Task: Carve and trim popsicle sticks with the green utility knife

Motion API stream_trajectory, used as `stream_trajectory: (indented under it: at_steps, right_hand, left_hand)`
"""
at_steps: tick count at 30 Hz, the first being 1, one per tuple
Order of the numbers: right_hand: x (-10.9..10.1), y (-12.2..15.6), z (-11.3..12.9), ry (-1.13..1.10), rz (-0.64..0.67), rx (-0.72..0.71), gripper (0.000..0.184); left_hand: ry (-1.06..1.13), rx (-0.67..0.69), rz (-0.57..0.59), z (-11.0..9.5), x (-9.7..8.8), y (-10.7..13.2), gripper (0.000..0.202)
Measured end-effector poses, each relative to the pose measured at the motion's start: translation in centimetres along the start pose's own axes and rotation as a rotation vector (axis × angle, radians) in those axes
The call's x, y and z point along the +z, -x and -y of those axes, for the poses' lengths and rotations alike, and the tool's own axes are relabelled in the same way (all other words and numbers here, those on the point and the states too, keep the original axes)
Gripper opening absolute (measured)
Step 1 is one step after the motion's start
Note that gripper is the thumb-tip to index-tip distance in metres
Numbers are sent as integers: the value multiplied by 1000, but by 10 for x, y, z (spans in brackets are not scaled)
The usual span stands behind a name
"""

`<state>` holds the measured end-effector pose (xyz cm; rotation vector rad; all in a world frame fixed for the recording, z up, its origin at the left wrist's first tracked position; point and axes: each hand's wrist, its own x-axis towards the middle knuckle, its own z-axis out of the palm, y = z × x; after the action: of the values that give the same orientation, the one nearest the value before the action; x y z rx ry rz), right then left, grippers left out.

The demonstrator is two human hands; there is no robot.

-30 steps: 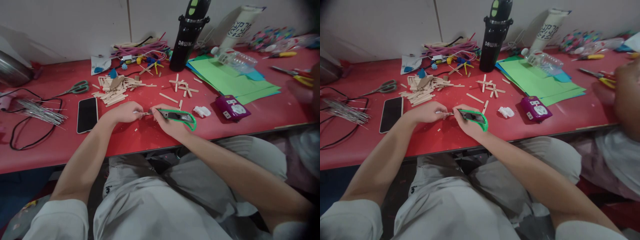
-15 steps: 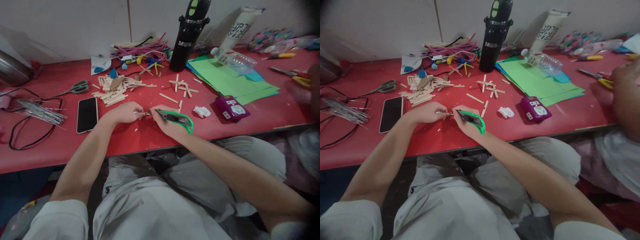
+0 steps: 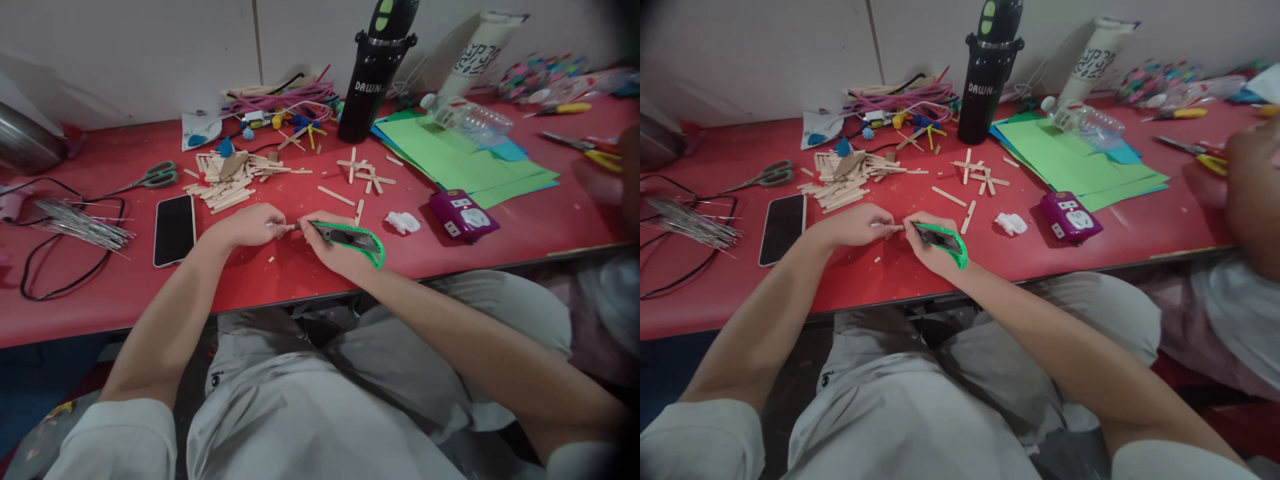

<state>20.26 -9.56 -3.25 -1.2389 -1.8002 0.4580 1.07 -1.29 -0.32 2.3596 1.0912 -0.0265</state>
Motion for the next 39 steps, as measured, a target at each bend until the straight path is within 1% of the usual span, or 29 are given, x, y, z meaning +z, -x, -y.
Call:
stream_trajectory:
  at_steps: [7, 13, 24, 29, 39]
  right_hand:
    - [-2, -1, 1, -27, -7, 23, 23]
    - [-1, -1, 0, -18, -5, 39, 20]
    - [0, -1, -1, -36, -1, -3, 21]
    - [1, 0, -1, -42, -18, -11, 21]
    - [0, 0, 0, -43, 3, 13, 23]
  left_hand:
    - [3, -1, 7, 0, -1, 0, 30]
    - [6, -11, 6, -1, -1, 0, 30]
    - [1, -21, 0, -1, -1, 1, 29]
    - [1, -32, 5, -3, -1, 1, 29]
    - [-5, -20, 4, 0, 0, 0, 33]
